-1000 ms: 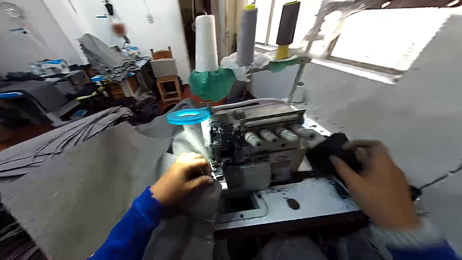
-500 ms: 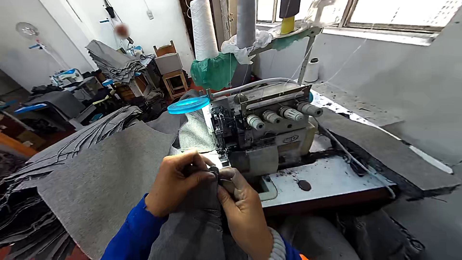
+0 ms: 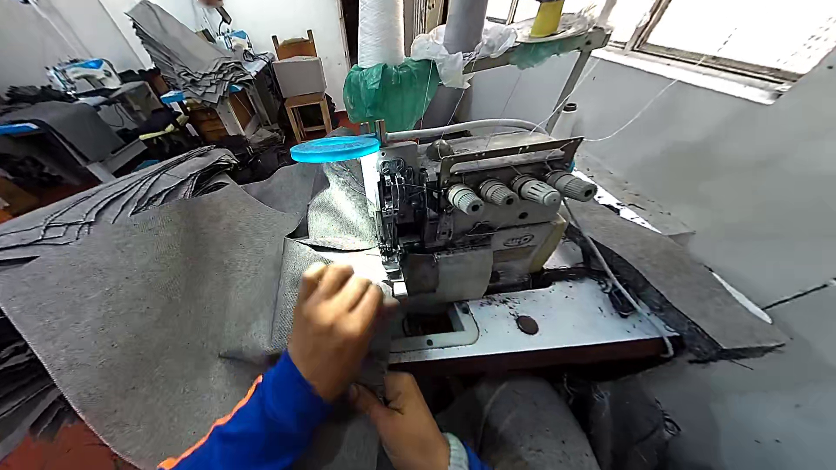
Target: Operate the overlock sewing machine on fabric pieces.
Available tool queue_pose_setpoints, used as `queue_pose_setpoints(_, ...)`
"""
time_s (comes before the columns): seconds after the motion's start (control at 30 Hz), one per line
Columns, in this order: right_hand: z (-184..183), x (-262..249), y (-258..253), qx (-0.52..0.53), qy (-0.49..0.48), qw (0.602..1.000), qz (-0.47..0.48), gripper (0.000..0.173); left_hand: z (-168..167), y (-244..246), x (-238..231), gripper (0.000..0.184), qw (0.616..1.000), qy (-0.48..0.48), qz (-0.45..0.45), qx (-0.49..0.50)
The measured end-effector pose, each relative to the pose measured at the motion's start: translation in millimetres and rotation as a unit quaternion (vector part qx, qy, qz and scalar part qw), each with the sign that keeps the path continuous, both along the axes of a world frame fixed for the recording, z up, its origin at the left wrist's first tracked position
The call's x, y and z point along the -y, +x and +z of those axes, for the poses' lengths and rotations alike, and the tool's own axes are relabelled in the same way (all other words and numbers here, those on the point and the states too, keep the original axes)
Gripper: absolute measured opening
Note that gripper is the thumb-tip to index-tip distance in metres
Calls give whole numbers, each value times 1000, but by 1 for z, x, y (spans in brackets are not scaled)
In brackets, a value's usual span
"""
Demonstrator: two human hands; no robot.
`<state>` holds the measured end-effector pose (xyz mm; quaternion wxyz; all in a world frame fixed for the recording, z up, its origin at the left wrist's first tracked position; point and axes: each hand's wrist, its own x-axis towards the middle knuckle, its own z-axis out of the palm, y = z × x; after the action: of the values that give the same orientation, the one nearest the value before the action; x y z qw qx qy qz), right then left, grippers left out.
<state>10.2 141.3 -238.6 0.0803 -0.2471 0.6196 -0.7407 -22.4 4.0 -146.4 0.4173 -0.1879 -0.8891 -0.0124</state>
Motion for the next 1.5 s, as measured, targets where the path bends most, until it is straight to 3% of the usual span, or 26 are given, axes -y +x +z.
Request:
queue_pose_setpoints(0.13, 10, -18, -12, -29, 6, 999, -15, 12, -1, 12, -24, 38, 994, -30, 67, 81)
queue_pose_setpoints(0.27, 28, -23, -28, -38, -21, 999, 3, 21, 6, -3, -14, 28, 991, 39, 21, 128)
queue_pose_setpoints(0.37, 38, -34, -37, -10, -67, 997, 26, 27, 17, 11, -15, 33, 988, 63, -37, 138)
queue_pose_setpoints(0.47, 40, -42, -42, -16, -50, 998, 32, 30, 12, 45, -23, 61, 980, 51, -116, 156)
queue_pose_setpoints(0.57, 37, -38, -42, -108, 42, 992, -44, 31, -20, 61, -16, 84, 983, -24, -118, 140)
queue_pose_setpoints(0.67, 33, -28, -40, -201, 112, 963, -138, 42, -34, 54, -1, 52, 990, -74, -92, 77)
queue_pose_setpoints(0.77, 37, -21, -42, -220, 135, 947, -189, 41, -22, 36, 11, 36, 988, -76, -124, 42)
queue_pose_setpoints(0.9, 45, -13, -47, -141, 105, 967, -186, 37, 4, 12, 23, 33, 973, -87, -194, 85)
queue_pose_setpoints(1.03, 51, -9, -54, -14, 16, 994, -108, 39, 12, -5, 24, 33, 973, -59, -200, 100)
queue_pose_setpoints(1.17, 43, -12, -46, -91, 93, 988, -87, 46, -2, -4, 30, 36, 971, -2, -205, 119)
queue_pose_setpoints(1.23, 27, -18, -44, -183, 125, 957, -185, 47, -22, 4, 39, 35, 974, 63, -196, 91)
queue_pose_setpoints(1.27, 17, -24, -47, -236, 150, 928, -245, 45, -36, 9, 46, 35, 984, 87, -149, 51)
queue_pose_setpoints(1.33, -5, -40, -58, -318, 227, 861, -326, 42, -66, 12, 67, 36, 993, 114, 35, -2)
queue_pose_setpoints(1.37, -17, -45, -65, -352, 271, 826, -346, 42, -76, 5, 79, 50, 983, 124, 128, 42)
queue_pose_setpoints(1.43, -35, -47, -72, -416, 357, 746, -378, 40, -72, -26, 97, 76, 926, 186, 233, 233)
queue_pose_setpoints(1.5, -40, -46, -70, -436, 398, 707, -390, 40, -49, -64, 96, 64, 869, 216, 257, 363)
